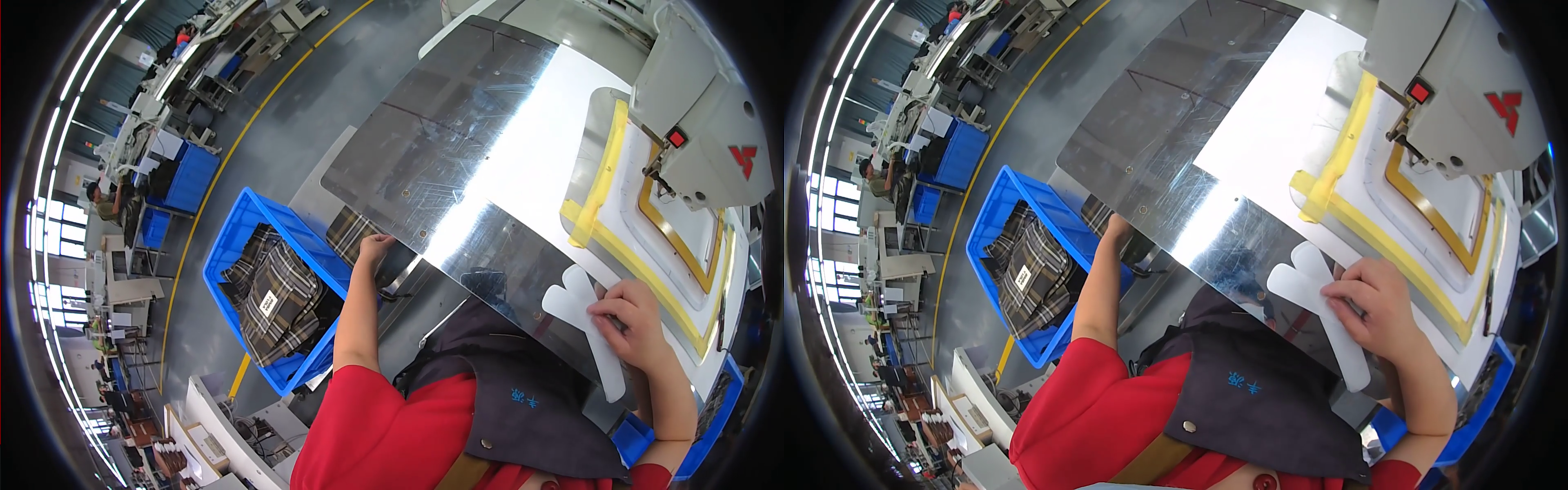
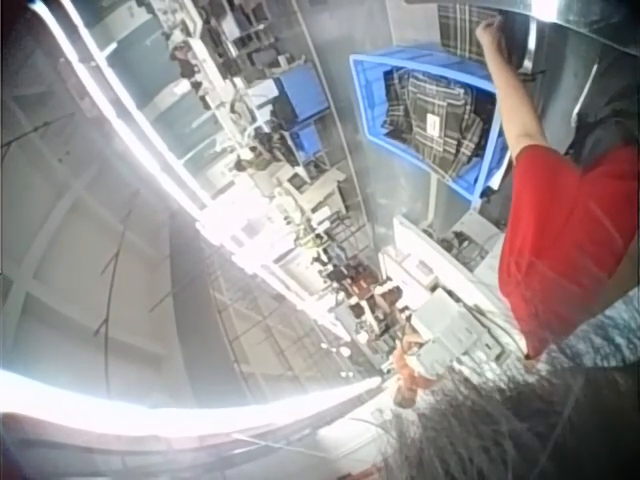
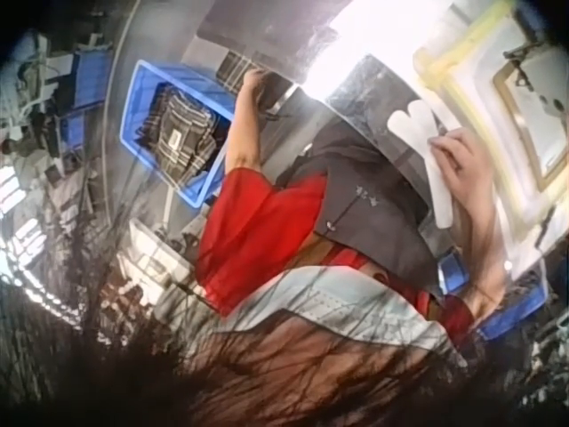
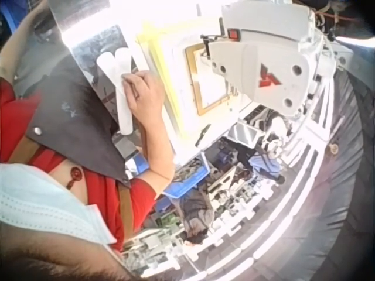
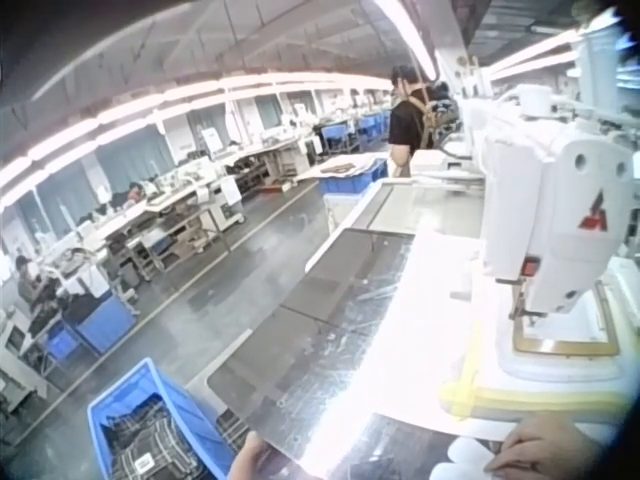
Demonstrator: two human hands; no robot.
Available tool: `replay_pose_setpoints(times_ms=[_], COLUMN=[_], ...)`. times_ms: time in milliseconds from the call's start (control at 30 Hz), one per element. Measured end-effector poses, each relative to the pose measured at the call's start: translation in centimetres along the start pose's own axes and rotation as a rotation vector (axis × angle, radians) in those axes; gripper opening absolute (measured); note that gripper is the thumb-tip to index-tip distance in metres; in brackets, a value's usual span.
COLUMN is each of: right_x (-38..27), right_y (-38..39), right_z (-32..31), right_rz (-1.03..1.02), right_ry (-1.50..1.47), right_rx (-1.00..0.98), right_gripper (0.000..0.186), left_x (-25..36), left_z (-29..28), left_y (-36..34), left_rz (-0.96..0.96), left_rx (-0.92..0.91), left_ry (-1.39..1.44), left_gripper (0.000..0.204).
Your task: The recorder aligns fabric pieces and brand labels into a template frame, inserts them into an industrial sewing machine, and monitors the automated stitching cycle.
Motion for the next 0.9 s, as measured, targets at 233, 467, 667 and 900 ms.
replay_pose_setpoints(times_ms=[233, 467, 667, 900], right_x=[0.0, -0.1, -0.6, -0.3], right_y=[0.0, -0.1, -0.3, -0.3], right_z=[0.1, 0.1, -0.1, 0.5], right_rz=[0.004, 0.011, 0.014, -0.052], right_ry=[0.008, 0.002, -0.025, 0.068], right_rx=[-0.001, -0.005, -0.004, -0.036], right_gripper=[0.019, 0.018, 0.016, 0.02], left_x=[0.4, -0.8, 2.4, 26.9], left_z=[-0.3, -0.8, -11.9, -15.8], left_y=[0.4, -0.1, 1.4, 16.4], left_rz=[-0.08, -0.19, 0.193, 0.485], left_rx=[-0.019, 0.133, 0.865, 0.009], left_ry=[0.123, 0.497, 0.827, 0.729], left_gripper=[0.018, 0.021, 0.021, 0.015])
Point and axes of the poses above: each hand's wrist, its own y-axis away from the middle knuckle, its own z-axis out of the palm, x = y × z, the point moved 4 cm from there along -y, towards the middle knuckle, and after that the axes turned 4 degrees about -z, right-handed, at the moved point
